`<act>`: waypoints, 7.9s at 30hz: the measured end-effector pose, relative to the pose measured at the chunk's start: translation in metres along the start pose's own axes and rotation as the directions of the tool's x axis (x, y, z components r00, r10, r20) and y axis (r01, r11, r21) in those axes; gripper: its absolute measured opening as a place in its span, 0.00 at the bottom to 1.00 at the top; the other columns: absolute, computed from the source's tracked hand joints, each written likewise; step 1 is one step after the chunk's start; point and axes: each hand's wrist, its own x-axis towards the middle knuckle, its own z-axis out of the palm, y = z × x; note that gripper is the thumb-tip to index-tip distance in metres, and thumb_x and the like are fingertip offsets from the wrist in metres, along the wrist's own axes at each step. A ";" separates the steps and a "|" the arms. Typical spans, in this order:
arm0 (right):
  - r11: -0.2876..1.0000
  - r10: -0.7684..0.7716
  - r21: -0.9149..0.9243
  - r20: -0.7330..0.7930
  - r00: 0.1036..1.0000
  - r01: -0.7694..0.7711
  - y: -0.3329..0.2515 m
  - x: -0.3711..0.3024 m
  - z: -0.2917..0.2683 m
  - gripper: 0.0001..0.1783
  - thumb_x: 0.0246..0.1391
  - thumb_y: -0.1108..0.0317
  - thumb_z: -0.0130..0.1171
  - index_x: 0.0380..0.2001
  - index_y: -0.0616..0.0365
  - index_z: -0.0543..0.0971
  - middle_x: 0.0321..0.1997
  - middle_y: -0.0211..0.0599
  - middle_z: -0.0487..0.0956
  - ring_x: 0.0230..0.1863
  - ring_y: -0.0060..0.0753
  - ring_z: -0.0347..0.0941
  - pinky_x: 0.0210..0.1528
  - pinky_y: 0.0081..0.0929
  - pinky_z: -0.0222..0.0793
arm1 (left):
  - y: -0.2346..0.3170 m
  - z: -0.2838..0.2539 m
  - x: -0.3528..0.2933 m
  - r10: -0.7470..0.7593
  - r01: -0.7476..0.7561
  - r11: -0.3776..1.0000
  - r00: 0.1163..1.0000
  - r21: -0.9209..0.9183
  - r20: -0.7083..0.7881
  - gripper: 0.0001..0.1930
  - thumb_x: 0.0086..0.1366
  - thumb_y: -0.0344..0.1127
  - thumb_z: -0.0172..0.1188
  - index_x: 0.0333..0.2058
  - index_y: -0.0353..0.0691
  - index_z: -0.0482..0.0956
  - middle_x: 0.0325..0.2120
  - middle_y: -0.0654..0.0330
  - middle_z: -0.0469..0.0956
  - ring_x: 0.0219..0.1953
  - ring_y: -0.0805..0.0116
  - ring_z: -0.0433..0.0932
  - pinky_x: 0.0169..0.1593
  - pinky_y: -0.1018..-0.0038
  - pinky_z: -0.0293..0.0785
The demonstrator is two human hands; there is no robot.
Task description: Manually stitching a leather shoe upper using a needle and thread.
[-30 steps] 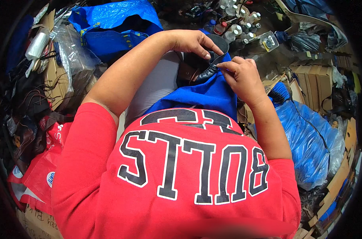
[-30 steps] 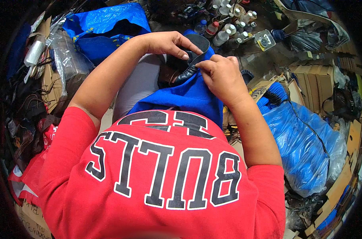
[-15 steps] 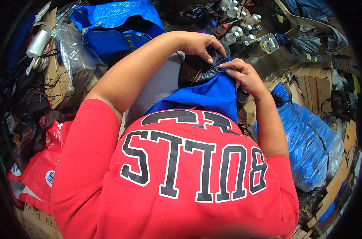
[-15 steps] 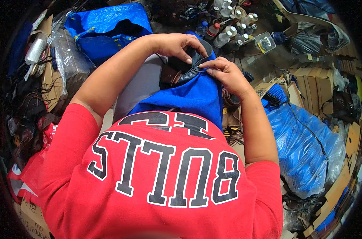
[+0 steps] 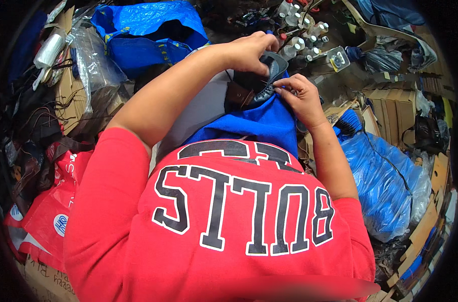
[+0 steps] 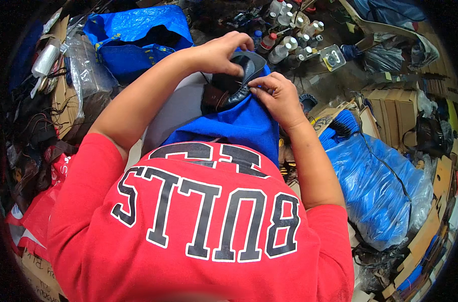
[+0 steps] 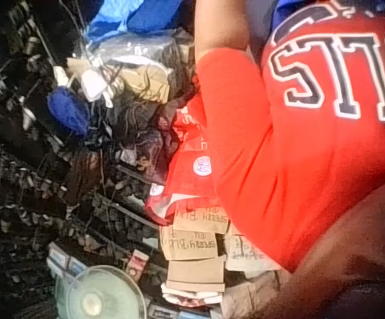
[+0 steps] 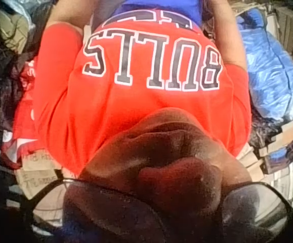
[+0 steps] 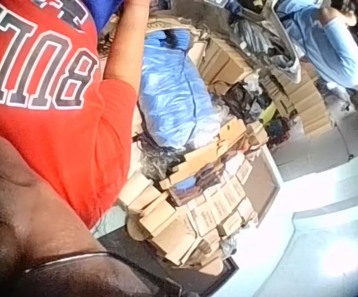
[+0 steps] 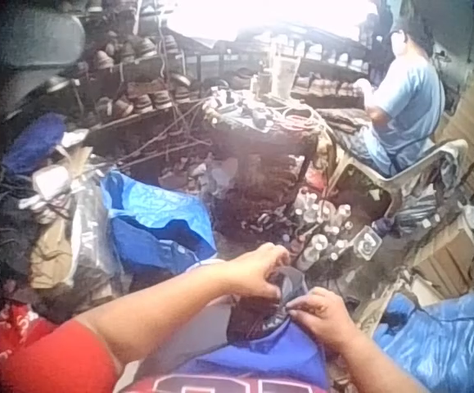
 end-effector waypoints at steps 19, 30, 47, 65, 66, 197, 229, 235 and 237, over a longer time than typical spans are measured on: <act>0.996 0.070 -0.048 0.032 0.997 -0.069 -0.004 -0.019 0.000 0.16 0.47 0.75 0.56 0.41 0.47 0.80 0.27 0.36 0.70 0.28 0.36 0.69 0.35 0.28 0.66 | 0.027 0.016 -0.084 0.037 0.063 0.947 0.952 0.315 -0.302 0.06 0.46 0.32 0.65 0.26 0.51 0.82 0.22 0.66 0.72 0.34 0.65 0.70 0.42 0.68 0.60; 0.993 0.092 0.062 0.180 0.979 -0.104 0.012 0.003 -0.008 0.15 0.51 0.81 0.50 0.38 0.53 0.81 0.32 0.27 0.65 0.37 0.22 0.63 0.42 0.16 0.59 | 0.012 0.018 -0.071 -0.030 0.053 0.994 0.971 0.090 -0.237 0.10 0.50 0.33 0.64 0.30 0.60 0.84 0.25 0.65 0.70 0.35 0.62 0.69 0.40 0.65 0.64; 0.957 0.142 0.206 0.284 0.948 -0.205 0.023 0.007 -0.014 0.13 0.51 0.77 0.53 0.39 0.54 0.81 0.32 0.25 0.67 0.37 0.20 0.63 0.43 0.15 0.58 | 0.003 0.022 -0.055 0.050 -0.035 0.995 0.985 0.092 -0.166 0.11 0.47 0.29 0.65 0.30 0.53 0.84 0.22 0.62 0.70 0.30 0.63 0.69 0.34 0.69 0.66; 0.710 0.303 0.558 0.311 0.901 -0.431 0.018 -0.001 -0.002 0.15 0.49 0.73 0.60 0.43 0.59 0.79 0.32 0.24 0.77 0.32 0.14 0.69 0.36 0.14 0.66 | 0.010 0.027 -0.051 -0.348 0.336 0.872 0.937 -0.357 0.032 0.11 0.52 0.22 0.60 0.36 0.35 0.79 0.26 0.64 0.78 0.29 0.78 0.74 0.36 0.80 0.71; 0.715 0.298 0.556 0.306 0.904 -0.424 0.019 0.000 -0.002 0.14 0.49 0.73 0.60 0.42 0.59 0.79 0.32 0.25 0.77 0.32 0.14 0.69 0.36 0.15 0.67 | 0.012 0.029 -0.050 -0.348 0.336 0.872 0.937 -0.355 0.033 0.11 0.52 0.22 0.60 0.36 0.35 0.79 0.26 0.64 0.78 0.29 0.78 0.74 0.36 0.80 0.71; 0.999 -0.006 -0.035 0.067 0.998 0.009 0.005 0.015 -0.034 0.08 0.41 0.77 0.61 0.29 0.59 0.80 0.30 0.32 0.75 0.33 0.24 0.73 0.36 0.22 0.68 | 0.046 -0.013 -0.014 -0.047 0.022 0.979 0.992 0.203 0.118 0.19 0.48 0.36 0.68 0.40 0.43 0.76 0.45 0.53 0.73 0.48 0.53 0.72 0.50 0.66 0.69; 0.800 -0.159 -0.561 0.144 0.977 0.213 -0.038 -0.005 -0.013 0.10 0.43 0.73 0.55 0.30 0.49 0.81 0.32 0.38 0.74 0.35 0.40 0.74 0.37 0.36 0.67 | 0.028 -0.013 0.007 -0.127 0.132 0.991 0.773 0.037 0.621 0.22 0.53 0.30 0.61 0.49 0.41 0.75 0.42 0.55 0.78 0.44 0.64 0.75 0.51 0.73 0.67; 0.579 -0.004 -0.778 0.298 0.955 0.245 -0.053 0.021 -0.001 0.07 0.44 0.72 0.53 0.24 0.52 0.81 0.33 0.42 0.75 0.36 0.44 0.73 0.38 0.37 0.67 | 0.026 -0.007 0.010 -0.101 0.025 0.983 0.899 0.180 0.426 0.22 0.44 0.28 0.65 0.42 0.36 0.75 0.36 0.49 0.77 0.41 0.55 0.76 0.46 0.68 0.69; 0.778 0.020 -0.618 0.198 0.980 0.109 -0.046 0.023 0.000 0.05 0.42 0.73 0.56 0.25 0.55 0.80 0.31 0.42 0.75 0.37 0.45 0.73 0.39 0.38 0.68 | 0.011 -0.002 0.010 0.035 -0.075 0.983 0.973 0.167 0.229 0.22 0.43 0.30 0.67 0.42 0.41 0.77 0.31 0.53 0.80 0.36 0.55 0.78 0.41 0.67 0.73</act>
